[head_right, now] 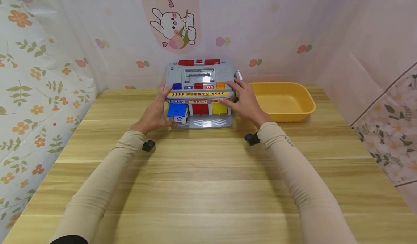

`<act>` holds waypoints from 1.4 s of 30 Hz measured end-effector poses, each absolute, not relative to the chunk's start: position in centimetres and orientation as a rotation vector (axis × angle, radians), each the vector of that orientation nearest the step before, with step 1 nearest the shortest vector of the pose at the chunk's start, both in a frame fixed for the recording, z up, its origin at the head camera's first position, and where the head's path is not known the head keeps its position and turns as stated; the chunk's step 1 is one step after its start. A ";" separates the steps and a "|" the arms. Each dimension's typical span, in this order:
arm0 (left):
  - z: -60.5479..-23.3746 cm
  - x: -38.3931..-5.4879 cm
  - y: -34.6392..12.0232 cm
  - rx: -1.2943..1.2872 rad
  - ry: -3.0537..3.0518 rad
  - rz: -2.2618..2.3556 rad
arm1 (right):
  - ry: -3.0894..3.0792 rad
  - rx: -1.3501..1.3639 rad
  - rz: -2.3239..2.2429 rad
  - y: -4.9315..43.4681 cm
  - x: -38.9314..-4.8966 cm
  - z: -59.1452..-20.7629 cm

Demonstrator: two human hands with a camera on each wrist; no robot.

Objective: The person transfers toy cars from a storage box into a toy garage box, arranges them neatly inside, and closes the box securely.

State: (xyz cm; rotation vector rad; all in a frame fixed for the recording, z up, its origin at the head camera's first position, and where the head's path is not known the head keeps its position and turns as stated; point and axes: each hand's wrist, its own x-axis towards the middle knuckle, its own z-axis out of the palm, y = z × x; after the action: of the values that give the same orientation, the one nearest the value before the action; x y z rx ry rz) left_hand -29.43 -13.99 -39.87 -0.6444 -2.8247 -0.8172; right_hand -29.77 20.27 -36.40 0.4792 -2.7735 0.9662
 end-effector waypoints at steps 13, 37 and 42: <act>-39.3 -29.2 -14.2 -0.678 -2.823 -0.805 | -2.771 0.476 0.959 20.2 -29.7 -36.6; -38.4 -29.1 -15.1 -0.718 -2.886 -1.002 | -2.766 0.465 0.969 20.2 -29.6 -36.5; -38.2 -29.0 -15.1 -0.723 -2.880 -1.051 | -2.762 0.463 0.969 20.2 -29.6 -36.5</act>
State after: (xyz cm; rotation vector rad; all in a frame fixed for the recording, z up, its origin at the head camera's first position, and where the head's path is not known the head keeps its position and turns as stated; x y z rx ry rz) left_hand -28.98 -15.12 -38.21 -0.7228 -2.8800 -1.0508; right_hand -29.62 20.18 -36.46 0.4634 -2.7625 0.9692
